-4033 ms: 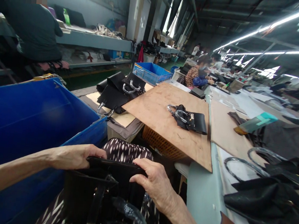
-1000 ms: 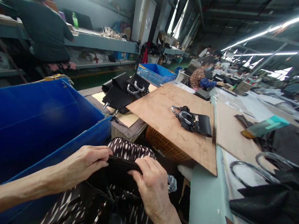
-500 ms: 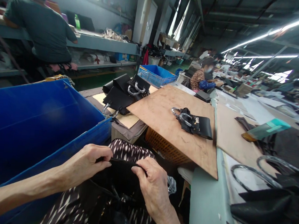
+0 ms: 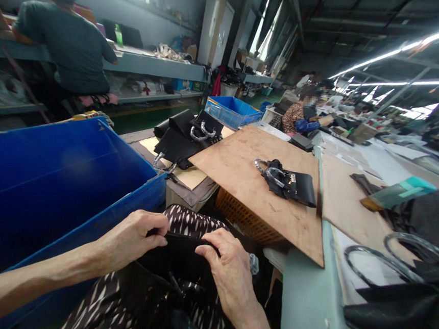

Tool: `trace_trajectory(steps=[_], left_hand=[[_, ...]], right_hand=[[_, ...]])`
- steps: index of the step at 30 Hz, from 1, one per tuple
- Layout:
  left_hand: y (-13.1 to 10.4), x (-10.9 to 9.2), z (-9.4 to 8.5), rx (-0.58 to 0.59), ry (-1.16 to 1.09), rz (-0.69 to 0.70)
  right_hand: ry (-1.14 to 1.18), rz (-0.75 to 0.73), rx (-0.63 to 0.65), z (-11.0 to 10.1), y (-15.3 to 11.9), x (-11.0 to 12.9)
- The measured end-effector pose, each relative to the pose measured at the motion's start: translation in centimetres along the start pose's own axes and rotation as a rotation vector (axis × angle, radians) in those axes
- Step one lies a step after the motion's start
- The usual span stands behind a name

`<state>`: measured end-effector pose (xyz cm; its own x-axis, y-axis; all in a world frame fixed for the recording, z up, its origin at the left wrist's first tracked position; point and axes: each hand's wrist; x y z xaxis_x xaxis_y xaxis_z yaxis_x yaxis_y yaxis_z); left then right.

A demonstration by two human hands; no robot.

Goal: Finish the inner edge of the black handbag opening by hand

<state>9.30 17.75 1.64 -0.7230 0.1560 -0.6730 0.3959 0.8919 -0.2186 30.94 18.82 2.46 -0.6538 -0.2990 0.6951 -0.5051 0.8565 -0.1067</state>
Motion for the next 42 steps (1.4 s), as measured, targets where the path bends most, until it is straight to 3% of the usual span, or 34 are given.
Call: trace_trajectory(steps=[4,13,25,33,42], left_hand=[[0.2,-0.1,-0.1,0.003,-0.007,0.011],[0.7,0.3,-0.2,0.042,-0.065,0.02],[1.1,0.6,-0.6,0.054,-0.097,0.057],[1.3,1.1,-0.6,0.037,-0.114,0.043],[1.6,0.3,-0.5,0.052,-0.092,0.03]], right_hand=[[0.16,0.008,0.057,-0.5,0.1,-0.1],[0.332,0.176,0.215,-1.4,1.5,-1.0],[0.487,0.187,0.286,-1.3,2.8,-1.9],[0.339,0.111,0.352,-1.3,3.0,-1.2],[0.608,0.231,0.427,-0.9,3.2,-2.9]])
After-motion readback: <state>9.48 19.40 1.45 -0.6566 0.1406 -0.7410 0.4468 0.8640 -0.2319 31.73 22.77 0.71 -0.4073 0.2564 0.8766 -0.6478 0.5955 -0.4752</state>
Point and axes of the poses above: each hand's wrist, its own y-axis towards the middle knuckle, its own z-axis out of the palm, x = y × z, and after that the axes turned 13 degrees about x, right-handed
